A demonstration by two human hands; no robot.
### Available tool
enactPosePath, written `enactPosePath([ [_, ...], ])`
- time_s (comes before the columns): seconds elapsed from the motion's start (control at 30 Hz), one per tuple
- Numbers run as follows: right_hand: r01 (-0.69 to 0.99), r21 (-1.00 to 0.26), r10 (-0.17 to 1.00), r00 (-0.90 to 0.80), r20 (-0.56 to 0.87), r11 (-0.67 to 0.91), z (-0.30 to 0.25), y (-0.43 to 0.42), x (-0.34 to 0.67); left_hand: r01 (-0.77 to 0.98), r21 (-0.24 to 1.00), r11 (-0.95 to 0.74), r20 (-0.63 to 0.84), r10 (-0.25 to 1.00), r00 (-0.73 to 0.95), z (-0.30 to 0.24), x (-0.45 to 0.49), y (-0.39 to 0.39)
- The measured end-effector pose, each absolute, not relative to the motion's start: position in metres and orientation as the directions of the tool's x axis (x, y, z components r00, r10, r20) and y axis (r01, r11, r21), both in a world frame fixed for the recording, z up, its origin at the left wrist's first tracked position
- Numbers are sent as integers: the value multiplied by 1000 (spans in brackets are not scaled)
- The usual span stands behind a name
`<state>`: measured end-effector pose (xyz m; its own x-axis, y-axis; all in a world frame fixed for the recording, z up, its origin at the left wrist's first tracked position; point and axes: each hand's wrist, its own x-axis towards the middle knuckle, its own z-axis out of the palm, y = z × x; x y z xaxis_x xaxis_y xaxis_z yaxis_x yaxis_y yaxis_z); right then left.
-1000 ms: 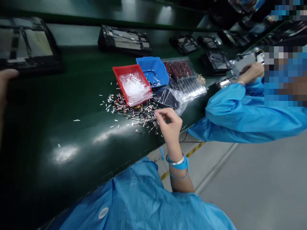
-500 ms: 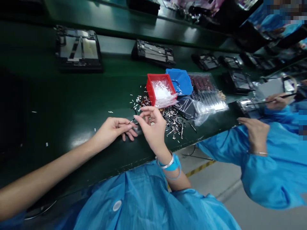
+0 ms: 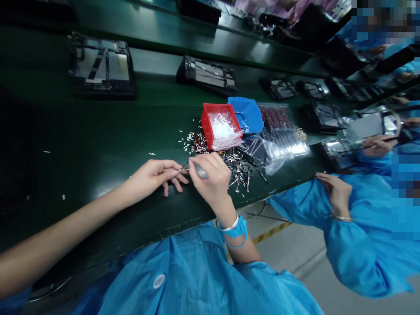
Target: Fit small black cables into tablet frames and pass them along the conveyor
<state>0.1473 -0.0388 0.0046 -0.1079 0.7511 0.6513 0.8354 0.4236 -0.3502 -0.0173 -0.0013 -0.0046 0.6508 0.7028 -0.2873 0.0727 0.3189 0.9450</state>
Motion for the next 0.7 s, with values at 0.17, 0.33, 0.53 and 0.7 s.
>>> enactPosePath([
  [0.17, 801, -378, 750, -128, 649, 464, 1, -41, 143, 30, 919, 393, -331, 728, 601, -11, -18, 3],
  [0.33, 800, -376, 773, -163, 613, 467, -8, -39, 140, 0, 940, 342, -278, 765, 581, -7, -17, 1],
  [0.53, 775, -375, 745, -179, 642, 509, -11, -41, 134, 30, 960, 279, -253, 816, 520, -6, -16, -1],
  [0.7, 835, -334, 742, -126, 658, 438, -2, -22, 155, 42, 942, 333, -305, 796, 522, -7, -17, 2],
])
